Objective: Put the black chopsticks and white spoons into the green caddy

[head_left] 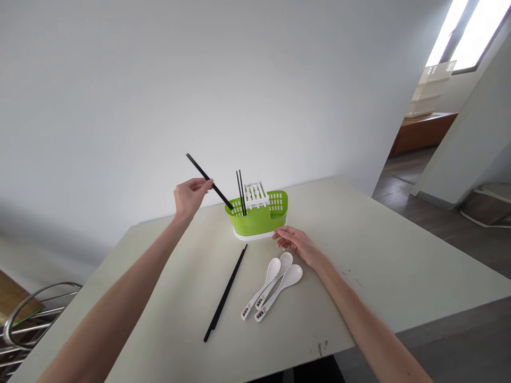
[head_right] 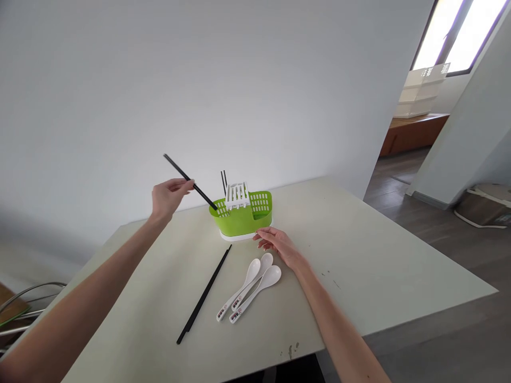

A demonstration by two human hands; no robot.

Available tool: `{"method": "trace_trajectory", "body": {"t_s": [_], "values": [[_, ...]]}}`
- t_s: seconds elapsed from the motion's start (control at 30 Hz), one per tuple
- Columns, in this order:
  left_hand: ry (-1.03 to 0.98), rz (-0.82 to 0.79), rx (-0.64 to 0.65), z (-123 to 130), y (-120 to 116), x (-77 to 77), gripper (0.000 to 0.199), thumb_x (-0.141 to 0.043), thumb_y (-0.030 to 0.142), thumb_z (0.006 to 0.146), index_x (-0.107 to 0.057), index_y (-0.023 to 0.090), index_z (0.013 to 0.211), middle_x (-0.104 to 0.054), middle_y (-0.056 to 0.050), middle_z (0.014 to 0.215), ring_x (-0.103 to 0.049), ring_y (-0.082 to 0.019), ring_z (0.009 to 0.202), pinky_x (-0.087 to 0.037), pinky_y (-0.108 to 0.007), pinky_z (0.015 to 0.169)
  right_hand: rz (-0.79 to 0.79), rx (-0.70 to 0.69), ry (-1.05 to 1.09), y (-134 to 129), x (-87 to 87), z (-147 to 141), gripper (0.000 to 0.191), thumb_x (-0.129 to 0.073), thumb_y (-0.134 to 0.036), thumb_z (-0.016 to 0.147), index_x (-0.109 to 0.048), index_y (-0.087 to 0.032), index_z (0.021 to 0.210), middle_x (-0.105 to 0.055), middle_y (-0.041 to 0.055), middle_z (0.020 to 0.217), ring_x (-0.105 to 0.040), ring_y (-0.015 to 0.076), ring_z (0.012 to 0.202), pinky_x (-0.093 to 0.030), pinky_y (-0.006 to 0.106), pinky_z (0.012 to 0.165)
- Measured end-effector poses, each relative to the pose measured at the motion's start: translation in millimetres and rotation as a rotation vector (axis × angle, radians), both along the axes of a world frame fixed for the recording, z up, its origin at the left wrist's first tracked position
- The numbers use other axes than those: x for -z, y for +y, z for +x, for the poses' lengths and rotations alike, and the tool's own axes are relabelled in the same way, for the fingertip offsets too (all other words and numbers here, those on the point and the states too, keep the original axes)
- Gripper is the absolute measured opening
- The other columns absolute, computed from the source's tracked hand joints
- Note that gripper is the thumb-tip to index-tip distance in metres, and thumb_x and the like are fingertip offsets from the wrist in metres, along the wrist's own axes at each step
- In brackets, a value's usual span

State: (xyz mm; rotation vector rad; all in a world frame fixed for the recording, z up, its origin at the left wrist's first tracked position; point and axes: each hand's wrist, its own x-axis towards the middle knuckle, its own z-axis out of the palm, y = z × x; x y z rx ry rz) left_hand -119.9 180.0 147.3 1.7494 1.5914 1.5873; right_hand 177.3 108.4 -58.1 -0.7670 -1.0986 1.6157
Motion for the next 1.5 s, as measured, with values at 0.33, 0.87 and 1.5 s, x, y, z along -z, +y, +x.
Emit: {"method": "trace_trajectory", "body": {"t_s": [0.33, 0.87, 1.5], "values": [[0.304, -0.252, 0.006, 20, 38, 51.1, 0.027, -0.089, 0.042, 0.070, -0.082, 0.020, 0.083, -0.083, -0.009, 0.092, -0.077, -0.028, 0.094, -0.059, -0.034, 0.084, 0.003, 0.003, 0.004, 3, -1.4, 0, 0.034, -0.080, -0.052, 0.085, -0.077, -0.025, 0.104, -0.076, 0.0051, 0.110, -0.066, 0.0161, 0.084, -0.049, 0.030, 0.074], [0.408, -0.395, 0.059, 30, 62, 51.6, 0.030, -0.090, 0.042, 0.069, -0.083, 0.020, 0.088, -0.083, -0.006, 0.093, -0.077, -0.025, 0.096, -0.058, -0.027, 0.073, -0.021, -0.010, 0.037, 9, 1.4, -2, 0.033, -0.081, -0.050, 0.085, -0.077, -0.023, 0.103, -0.075, 0.0055, 0.107, -0.065, 0.0162, 0.082, -0.047, 0.031, 0.073], [0.536, -0.174, 0.047, 30, 55, 69.3, 0.036, -0.077, 0.053, 0.081, -0.081, 0.022, 0.098, -0.079, -0.007, 0.093, -0.069, -0.026, 0.090, -0.052, -0.035, 0.079, -0.026, 0.000, 0.023, 9, 2.5, -2, 0.035, -0.082, -0.052, 0.083, -0.077, -0.024, 0.103, -0.075, 0.0055, 0.107, -0.065, 0.0170, 0.082, -0.047, 0.032, 0.074]]}}
